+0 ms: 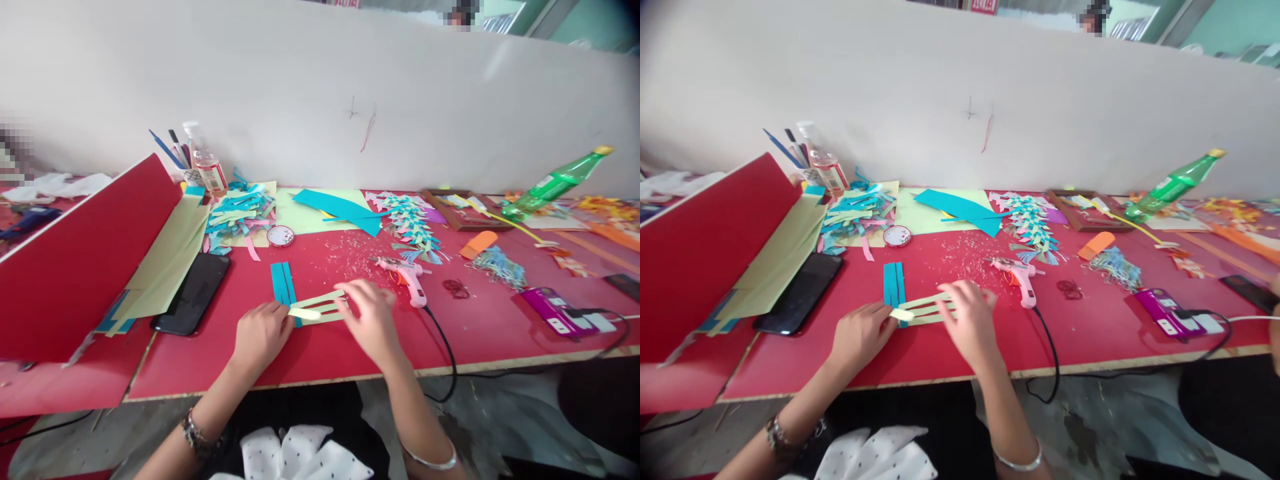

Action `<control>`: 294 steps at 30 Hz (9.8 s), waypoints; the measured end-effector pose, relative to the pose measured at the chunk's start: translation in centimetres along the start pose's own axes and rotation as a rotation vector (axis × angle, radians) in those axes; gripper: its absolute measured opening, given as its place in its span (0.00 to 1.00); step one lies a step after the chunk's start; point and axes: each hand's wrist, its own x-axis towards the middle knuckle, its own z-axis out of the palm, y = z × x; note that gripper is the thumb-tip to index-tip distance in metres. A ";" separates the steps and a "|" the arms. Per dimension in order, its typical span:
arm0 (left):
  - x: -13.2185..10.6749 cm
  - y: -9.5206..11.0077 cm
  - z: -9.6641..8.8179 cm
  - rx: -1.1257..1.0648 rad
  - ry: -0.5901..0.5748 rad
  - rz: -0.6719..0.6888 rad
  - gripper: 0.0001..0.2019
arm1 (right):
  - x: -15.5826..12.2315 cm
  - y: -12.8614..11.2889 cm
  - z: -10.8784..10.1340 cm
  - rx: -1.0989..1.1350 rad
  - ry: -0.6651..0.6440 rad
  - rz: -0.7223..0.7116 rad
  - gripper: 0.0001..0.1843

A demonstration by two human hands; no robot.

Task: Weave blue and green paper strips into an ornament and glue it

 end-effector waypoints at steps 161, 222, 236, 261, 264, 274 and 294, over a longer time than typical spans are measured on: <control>-0.4 -1.3 1.6 -0.237 0.111 0.160 0.06 | -5.3 2.8 0.6 -0.282 -0.087 -0.019 0.17; 2.2 -0.8 0.0 -0.002 -0.067 -0.136 0.16 | 1.1 0.6 2.9 0.111 -0.283 -0.277 0.11; 2.1 -1.4 0.0 -0.183 -0.065 -0.252 0.22 | -1.2 1.1 2.2 0.023 -0.328 -0.260 0.17; 1.8 -1.1 0.0 -0.230 -0.077 -0.300 0.22 | -3.7 7.2 -1.9 -0.360 0.608 0.366 0.17; 1.8 -1.2 0.1 -0.228 -0.074 -0.297 0.20 | -5.3 9.0 -2.8 -0.562 0.330 0.604 0.21; 1.7 -1.9 0.8 -0.427 -0.031 -0.302 0.22 | -3.5 11.6 -1.7 -0.251 -0.079 0.751 0.22; 1.7 -1.8 0.5 -0.520 -0.012 -0.338 0.24 | -2.9 1.4 2.9 -0.239 0.026 0.116 0.25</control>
